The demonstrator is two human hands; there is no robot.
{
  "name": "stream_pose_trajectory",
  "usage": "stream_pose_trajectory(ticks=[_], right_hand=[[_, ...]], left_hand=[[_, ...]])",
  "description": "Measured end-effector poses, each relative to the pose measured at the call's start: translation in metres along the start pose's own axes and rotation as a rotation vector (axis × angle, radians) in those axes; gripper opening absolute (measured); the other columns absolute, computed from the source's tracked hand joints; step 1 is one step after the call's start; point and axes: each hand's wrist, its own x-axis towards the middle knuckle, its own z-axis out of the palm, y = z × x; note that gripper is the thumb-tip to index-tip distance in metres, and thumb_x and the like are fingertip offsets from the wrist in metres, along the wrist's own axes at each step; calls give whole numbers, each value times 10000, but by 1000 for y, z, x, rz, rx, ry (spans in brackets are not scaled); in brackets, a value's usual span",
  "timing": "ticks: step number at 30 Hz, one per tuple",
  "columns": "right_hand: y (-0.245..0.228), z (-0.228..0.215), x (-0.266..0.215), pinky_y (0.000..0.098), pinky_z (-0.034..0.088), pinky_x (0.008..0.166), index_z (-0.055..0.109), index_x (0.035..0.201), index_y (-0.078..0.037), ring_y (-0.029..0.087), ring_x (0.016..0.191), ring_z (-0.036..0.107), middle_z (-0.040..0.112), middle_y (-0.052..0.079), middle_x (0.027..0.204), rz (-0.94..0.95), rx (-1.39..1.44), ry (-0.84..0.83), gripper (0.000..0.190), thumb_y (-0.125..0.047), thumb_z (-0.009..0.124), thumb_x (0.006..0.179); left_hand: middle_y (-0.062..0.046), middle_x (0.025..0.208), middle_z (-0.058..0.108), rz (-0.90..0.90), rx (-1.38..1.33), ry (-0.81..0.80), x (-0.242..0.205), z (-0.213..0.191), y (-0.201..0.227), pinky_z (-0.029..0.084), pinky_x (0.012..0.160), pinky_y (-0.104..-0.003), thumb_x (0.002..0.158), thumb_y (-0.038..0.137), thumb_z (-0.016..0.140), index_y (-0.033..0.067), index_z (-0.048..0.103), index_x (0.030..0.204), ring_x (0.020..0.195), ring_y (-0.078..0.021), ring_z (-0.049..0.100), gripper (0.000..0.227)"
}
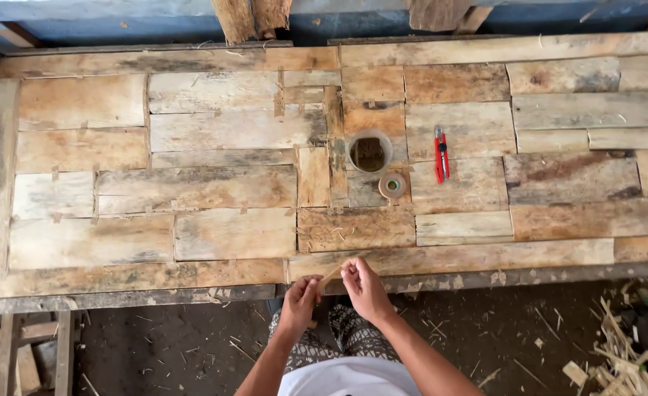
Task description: Fitting and gluing small thin wood strips into gaps on a larger wooden panel to create a patterned surface.
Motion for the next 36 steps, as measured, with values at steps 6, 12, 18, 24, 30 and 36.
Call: stream_pose_trajectory(ticks=[6,12,18,24,30,36], right_hand=[[-3,-27,-4,336,552,573,478,1298,-73,155,670,662,680,73,845,91,-28,10,368,-160,596,961],[4,-49,3,371,463,573,525,1391,-163,249,662,499,761,-21,1097,437,26,-112,361,-142,494,1031],[58,-35,-6,277,527,837,572,1338,-130,120,1051,669,725,13,1159,614,729,-264,367,-28,500,993],[45,-32,-14,302,551,876,565,1335,-155,138,1043,705,737,60,1153,625,859,-288,381,2,524,989],[133,5,-18,330,526,772,602,1255,-139,140,888,653,689,29,1014,714,770,26,214,-187,497,1073],[83,6,-28,306,541,846,675,1067,-124,114,948,678,725,6,1002,671,807,-326,124,-216,599,1032]], left_hand=[[26,663,513,-44,-134,-41,-9,39,10,323,538,-232,1029,123,562,25,673,1184,593,-56,417,214],[35,682,508,84,42,-114,-27,60,30,401,587,-232,1051,111,516,22,643,1181,628,-59,458,201],[16,668,498,157,145,-122,-33,57,44,415,603,-242,1071,138,447,38,660,1222,636,-80,473,279],[13,697,521,108,126,-165,-37,46,60,447,651,-246,1065,133,436,40,638,1249,675,-84,497,289],[-9,675,565,109,284,-119,-43,38,79,448,624,-269,1028,148,478,82,632,1296,642,-101,503,316],[-5,707,579,176,264,-157,-37,25,71,469,652,-257,1032,145,509,75,633,1293,682,-86,530,298]])
